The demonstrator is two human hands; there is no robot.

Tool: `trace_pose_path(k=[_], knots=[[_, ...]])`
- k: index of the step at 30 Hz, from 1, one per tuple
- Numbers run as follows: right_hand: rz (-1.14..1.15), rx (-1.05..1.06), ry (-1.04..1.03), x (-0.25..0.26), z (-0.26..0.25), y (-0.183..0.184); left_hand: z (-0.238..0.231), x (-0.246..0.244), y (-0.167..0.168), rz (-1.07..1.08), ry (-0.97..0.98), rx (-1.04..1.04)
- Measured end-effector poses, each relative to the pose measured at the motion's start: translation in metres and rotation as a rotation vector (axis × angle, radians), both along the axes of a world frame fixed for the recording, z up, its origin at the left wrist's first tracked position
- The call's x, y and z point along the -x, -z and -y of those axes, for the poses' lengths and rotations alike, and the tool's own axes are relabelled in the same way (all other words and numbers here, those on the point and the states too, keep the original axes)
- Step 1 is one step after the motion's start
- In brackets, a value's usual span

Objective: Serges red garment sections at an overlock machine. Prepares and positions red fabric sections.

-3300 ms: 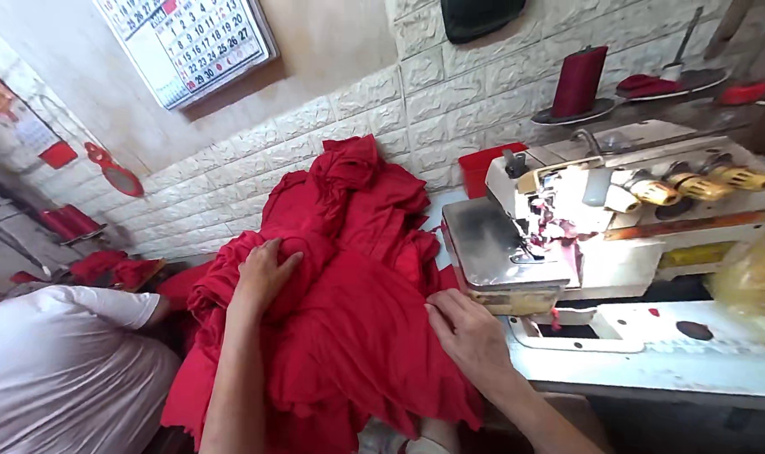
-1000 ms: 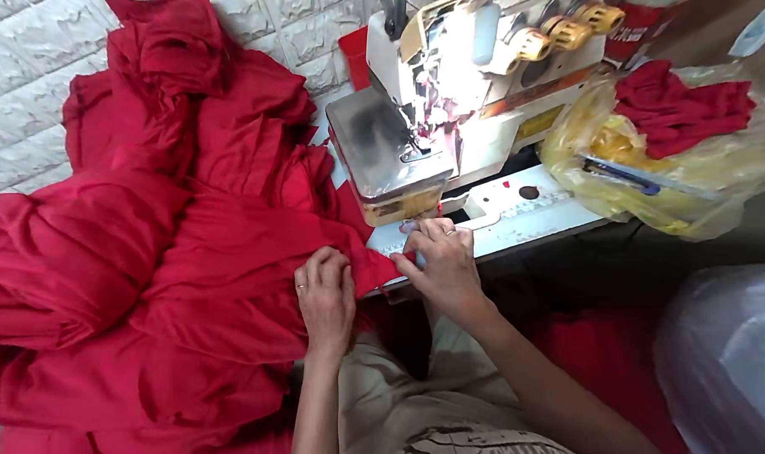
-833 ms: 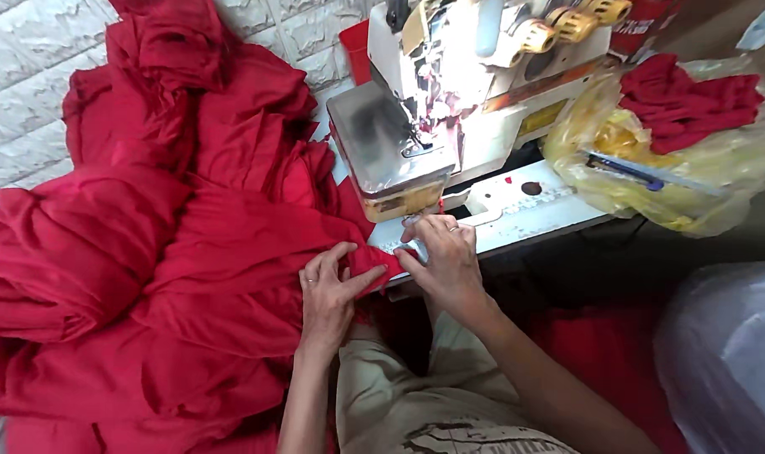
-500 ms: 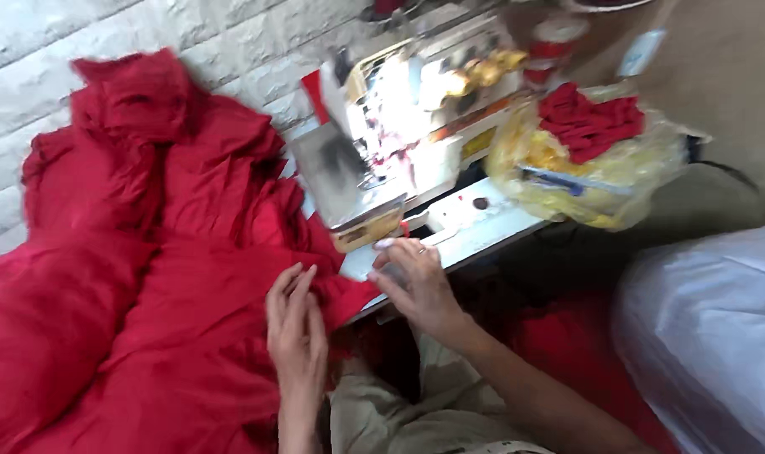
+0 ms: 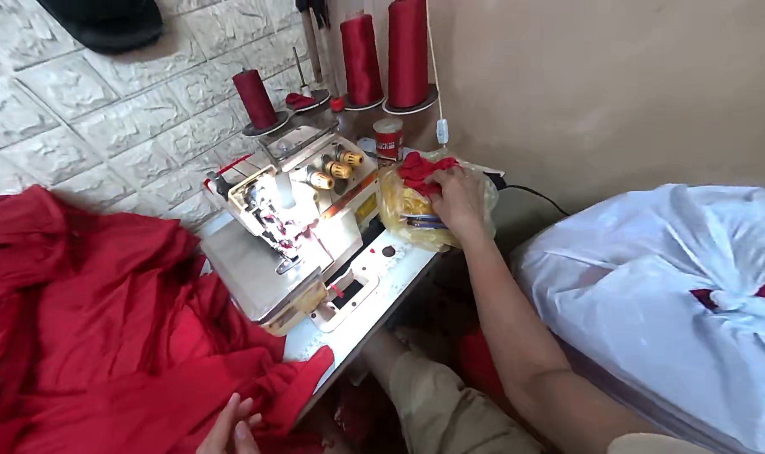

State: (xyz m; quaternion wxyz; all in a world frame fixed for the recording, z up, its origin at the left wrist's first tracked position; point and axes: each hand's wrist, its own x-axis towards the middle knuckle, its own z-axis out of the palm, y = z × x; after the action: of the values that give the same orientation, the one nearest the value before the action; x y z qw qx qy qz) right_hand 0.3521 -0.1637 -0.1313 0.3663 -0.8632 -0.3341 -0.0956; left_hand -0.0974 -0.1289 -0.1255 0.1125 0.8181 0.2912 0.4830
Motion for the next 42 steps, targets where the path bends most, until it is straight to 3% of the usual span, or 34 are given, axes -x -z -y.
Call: trace_pose_path(k=[2,4,11,17,21,27,30,33,36,39,42], knots=[[-0.027,0.106,-0.005,-0.01,-0.003,0.0,0.001,0.0,0.001,-0.03,0.004,-0.001],[-0.023,0.079,0.001,-0.013,-0.004,-0.005,0.0,0.001,0.003,-0.06,0.014,-0.012],[-0.124,-0.478,-0.074,-0.022,-0.007,-0.031,0.002,0.002,0.004,-0.083,0.004,-0.003],[-0.325,-0.825,-0.438,0.021,0.01,-0.051,0.013,-0.016,0.0,0.03,0.163,0.184],[-0.328,-0.71,-0.698,0.093,0.028,-0.047,0.024,-0.043,0.001,0.143,0.336,0.333],[-0.726,-0.711,-1.184,0.18,0.013,-0.002,0.026,-0.075,0.0,0.347,0.401,0.631],[-0.96,-0.701,-1.306,0.211,0.009,0.016,0.021,-0.073,0.003,0.53,0.424,0.725],[-1.075,-0.662,-1.336,0.227,0.01,0.024,0.016,-0.062,0.009,0.583,0.296,0.676],[-0.929,-0.566,-1.349,0.23,0.008,0.028,0.017,-0.043,0.006,0.388,0.145,0.553],[-0.638,-0.484,-1.336,0.231,0.007,0.027,0.022,-0.034,-0.006,0.093,-0.023,0.373],[-0.544,-0.46,-1.238,0.236,0.009,0.021,0.023,-0.032,-0.009,0.055,0.012,0.411]])
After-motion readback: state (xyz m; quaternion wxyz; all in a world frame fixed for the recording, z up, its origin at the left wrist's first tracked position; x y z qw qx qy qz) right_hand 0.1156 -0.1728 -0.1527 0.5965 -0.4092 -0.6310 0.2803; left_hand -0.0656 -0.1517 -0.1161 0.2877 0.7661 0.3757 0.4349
